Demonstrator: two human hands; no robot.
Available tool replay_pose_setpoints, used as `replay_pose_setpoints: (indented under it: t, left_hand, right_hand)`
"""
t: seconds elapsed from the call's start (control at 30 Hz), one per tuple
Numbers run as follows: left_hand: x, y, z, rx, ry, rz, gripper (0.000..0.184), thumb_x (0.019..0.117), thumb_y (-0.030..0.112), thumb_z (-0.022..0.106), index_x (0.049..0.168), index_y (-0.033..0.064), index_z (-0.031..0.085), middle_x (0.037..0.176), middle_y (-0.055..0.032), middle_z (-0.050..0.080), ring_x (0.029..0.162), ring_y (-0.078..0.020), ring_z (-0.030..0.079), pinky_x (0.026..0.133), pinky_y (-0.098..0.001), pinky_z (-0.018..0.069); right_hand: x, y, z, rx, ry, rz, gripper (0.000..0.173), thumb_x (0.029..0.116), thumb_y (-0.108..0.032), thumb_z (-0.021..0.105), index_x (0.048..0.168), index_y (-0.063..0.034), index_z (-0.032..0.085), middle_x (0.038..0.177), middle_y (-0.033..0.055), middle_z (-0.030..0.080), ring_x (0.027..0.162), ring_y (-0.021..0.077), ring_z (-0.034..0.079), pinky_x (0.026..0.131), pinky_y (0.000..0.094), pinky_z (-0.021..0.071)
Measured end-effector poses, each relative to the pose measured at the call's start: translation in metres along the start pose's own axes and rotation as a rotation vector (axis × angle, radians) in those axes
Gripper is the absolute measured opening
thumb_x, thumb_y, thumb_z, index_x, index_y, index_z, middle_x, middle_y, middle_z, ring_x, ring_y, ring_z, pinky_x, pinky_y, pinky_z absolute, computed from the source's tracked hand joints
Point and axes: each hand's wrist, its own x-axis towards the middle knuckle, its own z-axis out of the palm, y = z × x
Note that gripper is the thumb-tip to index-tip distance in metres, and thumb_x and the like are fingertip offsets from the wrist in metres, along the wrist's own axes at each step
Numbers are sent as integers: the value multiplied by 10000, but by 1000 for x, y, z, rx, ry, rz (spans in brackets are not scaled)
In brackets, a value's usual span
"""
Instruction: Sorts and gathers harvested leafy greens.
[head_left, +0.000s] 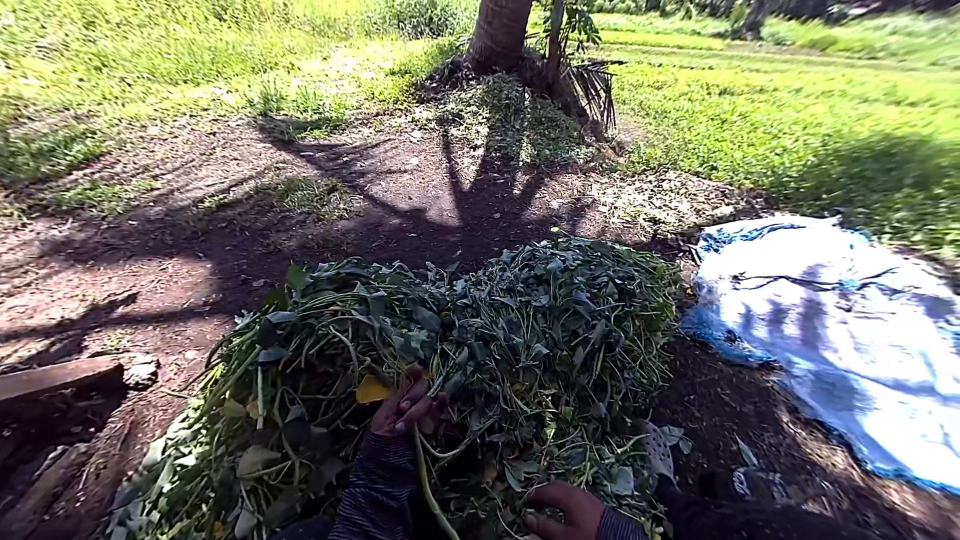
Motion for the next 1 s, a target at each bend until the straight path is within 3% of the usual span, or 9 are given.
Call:
replay_pose_setpoints:
  t: [0.07,0.13,0.17,0.27,0.43,0.53,0.67,0.83,1.0]
  left_hand:
    - [-3,-5,15,128,180,68,283,1047,215,529,1211,97,727,757,6,708,732,-148,703,998,-431,549]
    - [6,-21,51,629,866,228,264,1121,235,360,1100,100,586,569,51,507,468,-102,564,623,-395,633]
    - [13,-27,58,893,1153,220,247,1130,192,354,1180,37,539,586,12,462,438,-119,524,505,-355,593]
    - [13,-30,47,1134,1460,142,303,1133,227,372,1288,7,511,647,-26,504,449,-120,527,423,-285,514]
    - [3,-17,23,978,1436,122,315,1114,204,444,1379,35,430,755,-55,571,456,-106,512,392,-258,458]
    - [4,-11,14,860,1464,115,173,1101,139,446,1222,20,484,760,-50,603,457,-88,525,399,-238,469]
    - [15,-31,13,649,1485,61,214,1102,152,423,1013,35,579,704,-29,620,490,-89,564,437,-231,491]
    - [30,-76,18,590,1365,-150,115,1092,125,456,1076,54,546,708,-35,583,512,-117,569,437,-260,491]
    - [28,-90,35,843,1132,-430,241,1010,32,593,1249,42,565,1030,-105,760,777,-162,725,589,-288,557]
  right_hand:
    - [11,-5,-26,114,169,4,450,1095,-368,477,1210,32,650,1062,220,699,936,338,699,907,537,540]
    - [37,0,-51,131,243,75,423,1090,-313,501,1259,54,627,1136,244,691,1030,350,690,982,526,514]
    - [57,8,-60,130,276,112,403,1081,-273,517,1321,40,600,1235,239,675,1138,348,671,1052,519,488]
    - [117,24,-67,140,412,110,377,1043,-183,550,1369,5,576,1326,211,643,1233,330,635,1097,502,471]
    - [172,30,-40,31,351,355,722,975,-359,670,1548,-20,389,1527,254,471,1411,376,485,1171,532,391]
    - [179,59,-23,-27,245,290,517,1017,-311,596,1442,-21,543,1432,244,576,1363,386,536,1149,581,398]
    - [130,61,-35,140,398,91,435,1040,-312,592,1354,-14,638,1402,219,603,1320,348,573,1154,521,409]
    - [51,26,-38,229,540,-154,351,999,-232,658,1204,50,695,1243,233,662,1156,323,650,1048,457,507]
    - [36,13,-20,-13,547,-332,330,1008,-246,632,1118,54,715,1153,250,691,1144,404,648,1048,549,487]
